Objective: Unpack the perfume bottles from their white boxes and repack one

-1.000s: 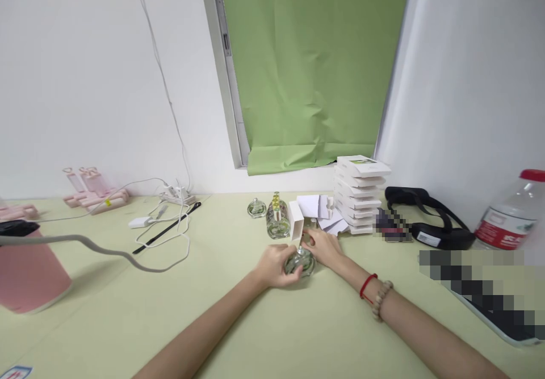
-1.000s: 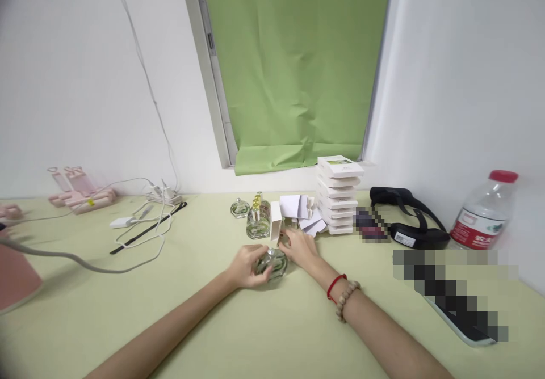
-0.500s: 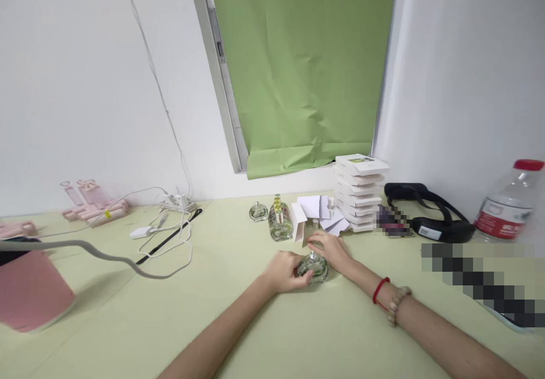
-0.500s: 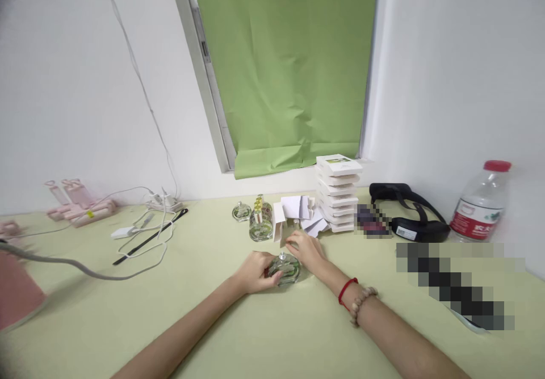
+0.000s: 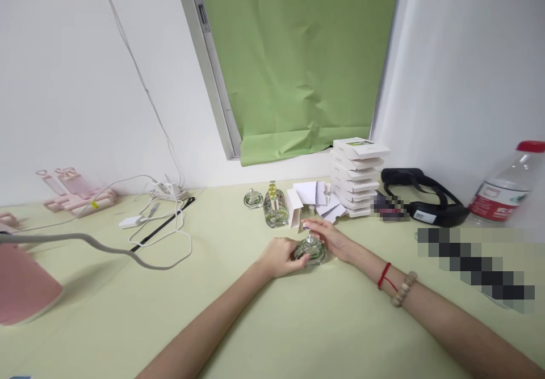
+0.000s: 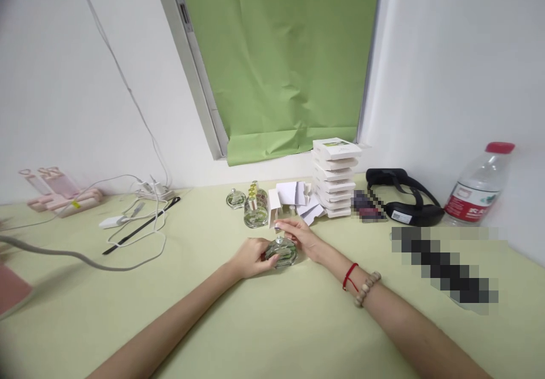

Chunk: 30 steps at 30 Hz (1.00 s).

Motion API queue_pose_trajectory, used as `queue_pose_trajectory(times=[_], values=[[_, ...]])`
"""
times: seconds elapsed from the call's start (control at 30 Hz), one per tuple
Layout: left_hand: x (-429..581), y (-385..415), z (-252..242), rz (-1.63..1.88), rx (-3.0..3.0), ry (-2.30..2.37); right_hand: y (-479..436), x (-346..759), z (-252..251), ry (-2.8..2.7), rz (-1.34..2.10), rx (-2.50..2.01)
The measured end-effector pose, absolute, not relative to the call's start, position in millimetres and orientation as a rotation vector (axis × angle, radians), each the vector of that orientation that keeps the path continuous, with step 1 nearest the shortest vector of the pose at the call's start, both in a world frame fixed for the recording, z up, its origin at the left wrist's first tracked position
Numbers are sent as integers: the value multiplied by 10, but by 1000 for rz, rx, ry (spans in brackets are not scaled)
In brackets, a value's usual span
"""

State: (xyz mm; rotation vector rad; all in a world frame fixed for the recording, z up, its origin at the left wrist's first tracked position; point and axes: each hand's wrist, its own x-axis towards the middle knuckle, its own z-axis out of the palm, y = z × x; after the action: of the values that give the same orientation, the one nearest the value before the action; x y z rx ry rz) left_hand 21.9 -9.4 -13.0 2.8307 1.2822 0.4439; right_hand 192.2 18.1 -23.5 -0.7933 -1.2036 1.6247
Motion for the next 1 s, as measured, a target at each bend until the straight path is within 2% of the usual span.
queue_pose_trajectory(times=[0.17, 0.37, 1.0], values=[[222, -86, -122, 433, 2831, 1263, 115, 1948, -199, -1005, 1839, -695], [227, -98, -107, 425, 2803, 1260, 145, 1993, -280, -1111, 1955, -648], [221, -91, -114, 386, 2852, 1262, 141, 1998, -269, -1129, 2061, -496]])
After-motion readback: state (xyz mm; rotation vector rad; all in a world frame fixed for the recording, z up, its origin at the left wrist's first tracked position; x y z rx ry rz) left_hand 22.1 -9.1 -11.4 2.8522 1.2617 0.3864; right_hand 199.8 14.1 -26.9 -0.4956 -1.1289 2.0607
